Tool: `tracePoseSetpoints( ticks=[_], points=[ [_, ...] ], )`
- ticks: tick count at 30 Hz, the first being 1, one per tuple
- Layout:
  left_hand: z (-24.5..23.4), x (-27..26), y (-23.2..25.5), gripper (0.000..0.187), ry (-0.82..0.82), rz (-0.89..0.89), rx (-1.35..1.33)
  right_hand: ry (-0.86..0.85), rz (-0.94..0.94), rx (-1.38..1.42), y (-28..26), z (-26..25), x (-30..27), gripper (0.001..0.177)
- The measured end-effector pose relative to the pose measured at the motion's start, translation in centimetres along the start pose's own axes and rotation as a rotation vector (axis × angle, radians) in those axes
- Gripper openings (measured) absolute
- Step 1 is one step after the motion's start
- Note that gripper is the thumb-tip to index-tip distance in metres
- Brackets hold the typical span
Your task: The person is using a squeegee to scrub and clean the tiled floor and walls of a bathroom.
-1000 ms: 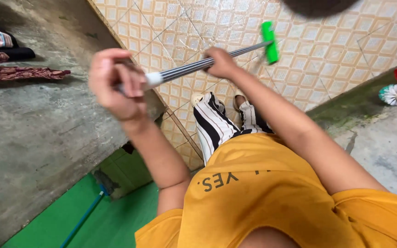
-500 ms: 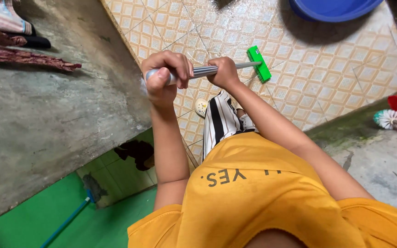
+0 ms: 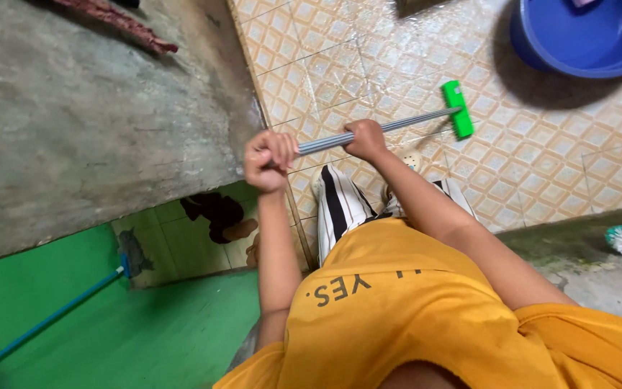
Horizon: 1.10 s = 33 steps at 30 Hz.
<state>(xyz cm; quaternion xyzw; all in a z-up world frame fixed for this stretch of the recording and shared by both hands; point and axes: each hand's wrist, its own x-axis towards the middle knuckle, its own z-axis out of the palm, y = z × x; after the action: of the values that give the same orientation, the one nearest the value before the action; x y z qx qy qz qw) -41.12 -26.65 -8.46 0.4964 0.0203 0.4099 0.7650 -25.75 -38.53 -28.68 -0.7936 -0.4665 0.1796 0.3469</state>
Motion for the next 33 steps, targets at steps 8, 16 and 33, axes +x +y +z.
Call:
tracePoseSetpoints(
  ticks=[8, 16, 33],
  points=[
    [-5.3, -1.8, 9.6, 0.023, -0.013, -0.031, 0.072, -0.183, -0.212, -0.047, -5.2, 8.6, 2.1, 0.017],
    [-8.5, 3.7, 19.0, 0.026, -0.110, -0.008, 0.135, -0.155, -0.059, 0.365, -12.7, 13.4, 5.3, 0.019],
    [-13.1, 6.0, 25.3, 0.018, -0.318, 0.321, 0.523, -0.185, 0.127, 0.265, -18.3, 17.6, 6.1, 0.020]
  ],
)
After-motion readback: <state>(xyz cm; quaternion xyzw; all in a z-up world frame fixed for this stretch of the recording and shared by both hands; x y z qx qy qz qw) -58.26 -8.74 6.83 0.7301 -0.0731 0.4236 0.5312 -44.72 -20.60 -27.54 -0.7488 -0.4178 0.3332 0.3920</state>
